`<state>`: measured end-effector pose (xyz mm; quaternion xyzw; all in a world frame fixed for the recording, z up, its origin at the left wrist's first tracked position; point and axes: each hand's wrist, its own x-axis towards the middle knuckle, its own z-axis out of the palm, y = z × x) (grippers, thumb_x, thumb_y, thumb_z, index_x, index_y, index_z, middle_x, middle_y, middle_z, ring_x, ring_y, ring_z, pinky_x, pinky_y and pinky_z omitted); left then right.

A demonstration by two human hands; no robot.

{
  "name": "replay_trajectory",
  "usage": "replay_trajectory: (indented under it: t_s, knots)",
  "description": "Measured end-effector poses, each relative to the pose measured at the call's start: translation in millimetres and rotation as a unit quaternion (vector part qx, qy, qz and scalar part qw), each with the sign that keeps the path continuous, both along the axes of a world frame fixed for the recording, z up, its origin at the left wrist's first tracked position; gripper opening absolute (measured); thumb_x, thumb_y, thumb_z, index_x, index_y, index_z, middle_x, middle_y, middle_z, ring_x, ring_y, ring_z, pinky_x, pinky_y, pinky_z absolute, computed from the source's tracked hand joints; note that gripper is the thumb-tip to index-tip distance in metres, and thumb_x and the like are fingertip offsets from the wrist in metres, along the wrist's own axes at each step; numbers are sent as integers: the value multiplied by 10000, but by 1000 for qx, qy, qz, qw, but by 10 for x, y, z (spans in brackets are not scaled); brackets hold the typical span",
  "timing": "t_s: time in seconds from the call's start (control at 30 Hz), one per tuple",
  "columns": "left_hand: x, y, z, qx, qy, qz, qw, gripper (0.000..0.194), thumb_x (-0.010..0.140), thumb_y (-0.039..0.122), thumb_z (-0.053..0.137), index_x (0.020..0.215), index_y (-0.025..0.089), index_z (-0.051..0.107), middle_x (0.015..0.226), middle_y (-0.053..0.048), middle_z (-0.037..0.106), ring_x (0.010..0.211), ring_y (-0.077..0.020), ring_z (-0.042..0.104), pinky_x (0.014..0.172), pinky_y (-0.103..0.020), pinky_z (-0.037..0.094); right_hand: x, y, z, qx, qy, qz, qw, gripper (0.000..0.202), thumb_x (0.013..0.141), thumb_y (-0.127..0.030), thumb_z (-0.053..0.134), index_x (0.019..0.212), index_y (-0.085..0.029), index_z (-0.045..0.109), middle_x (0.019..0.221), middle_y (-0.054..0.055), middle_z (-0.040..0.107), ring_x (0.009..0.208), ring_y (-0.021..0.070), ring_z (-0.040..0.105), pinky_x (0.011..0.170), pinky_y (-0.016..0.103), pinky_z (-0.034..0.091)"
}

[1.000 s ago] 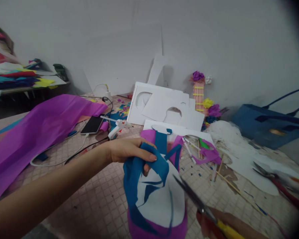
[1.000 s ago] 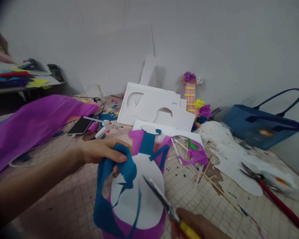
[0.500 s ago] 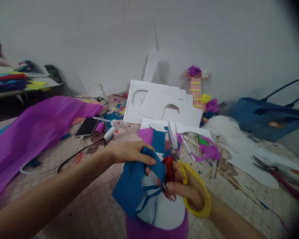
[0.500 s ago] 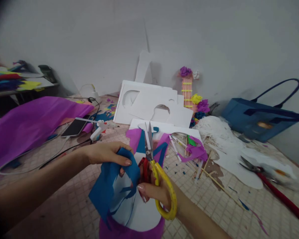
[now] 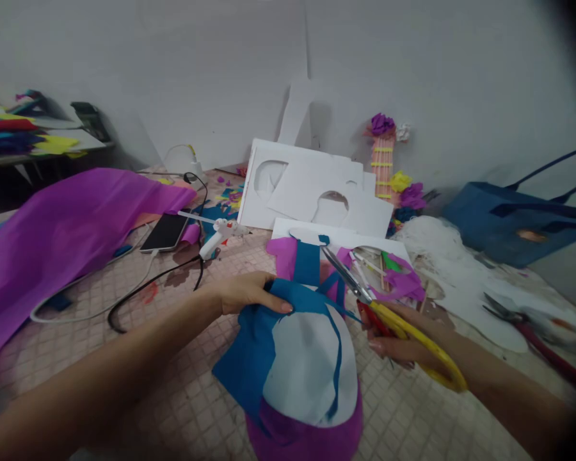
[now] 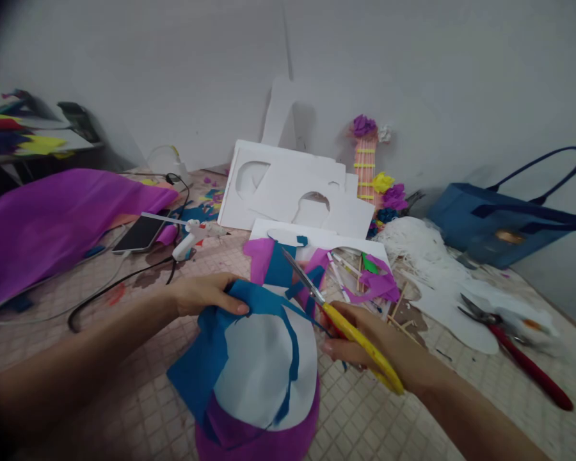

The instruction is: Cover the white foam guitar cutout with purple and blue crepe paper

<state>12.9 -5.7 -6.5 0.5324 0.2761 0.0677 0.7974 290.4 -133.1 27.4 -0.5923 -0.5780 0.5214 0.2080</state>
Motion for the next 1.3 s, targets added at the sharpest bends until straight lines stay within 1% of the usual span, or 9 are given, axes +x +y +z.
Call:
replay_trajectory:
  t_s: [0.2, 0.37, 0.47, 0.57, 0.7, 0.87, 1.03, 1.13, 1.3]
  knots:
    - [-34, 52, -96, 137, 60, 44, 988, 433, 651, 397, 805, 990, 166, 666, 958, -35, 691, 859, -158, 638, 723, -227, 505, 131, 5, -199, 57, -83, -9, 995, 278, 867, -477, 578, 909, -202, 571, 714, -21, 521, 573, 103, 443, 473, 218, 341]
    - [-23, 96, -39, 376, 137, -9, 917, 455, 674, 495, 747, 958, 155, 646, 864, -16, 644, 791, -168, 580, 623, -222, 417, 167, -68, -210, 73, -15, -83, 994, 358, 863, -544, 524, 945, -201, 590, 605, -44, 460, 512, 108, 417, 459, 232, 332]
    - [29, 127, 32, 432, 175, -51, 883, 528, 664, 539, 729, 1014, 155, 629, 899, -26, 637, 792, -180, 572, 626, -235, 393, 90, -127, -196, 53, -2, -62, 997, 306, 815, -509, 594, 881, -210, 586, 703, -7, 551, 569, 126, 496, 495, 241, 396]
    - [73, 169, 77, 446, 192, -81, 871, 534, 660, 531, 723, 1038, 168, 619, 952, -34, 639, 831, -195, 578, 658, -247, 400, -98, -171, -251, 64, -62, -62, 994, 223, 742, -398, 665, 821, -225, 548, 786, 8, 625, 674, 167, 593, 588, 269, 482]
    - [49, 239, 98, 445, 166, -86, 876, 550, 652, 498, 742, 1072, 174, 598, 1080, -56, 630, 949, -221, 581, 768, -273, 432, -358, -246, -470, 50, -116, -100, 987, 318, 658, -302, 694, 930, -239, 543, 791, -1, 673, 613, 175, 631, 526, 257, 501]
    - [-97, 354, 65, 388, 130, -91, 908, 556, 656, 386, 772, 1137, 189, 575, 1142, -59, 621, 1015, -234, 586, 835, -300, 454, -429, -346, -714, 40, -45, -142, 988, 334, 715, -233, 624, 1038, -229, 539, 946, 65, 710, 860, 218, 693, 744, 292, 562]
    - [-185, 434, -78, 255, 57, -52, 964, 453, 709, 333, 735, 1084, 164, 544, 926, -41, 658, 816, -180, 628, 700, -293, 496, -347, -351, -632, -18, -59, -156, 986, 360, 662, -245, 637, 1019, -227, 589, 933, 66, 723, 877, 247, 694, 744, 303, 571]
    - [-182, 433, -133, 279, 64, -41, 957, 413, 702, 308, 742, 1048, 152, 578, 851, -31, 665, 804, -185, 629, 690, -285, 485, -309, -353, -541, -41, -73, -152, 985, 359, 615, -233, 652, 970, -224, 604, 870, 38, 708, 786, 221, 689, 693, 274, 565]
    - [-167, 419, -139, 325, 107, -45, 938, 356, 722, 354, 719, 998, 150, 622, 844, -30, 676, 763, -177, 623, 635, -248, 459, -198, -371, -451, -74, -100, -76, 989, 227, 651, -273, 659, 862, -230, 589, 704, -9, 646, 638, 166, 618, 576, 241, 495]
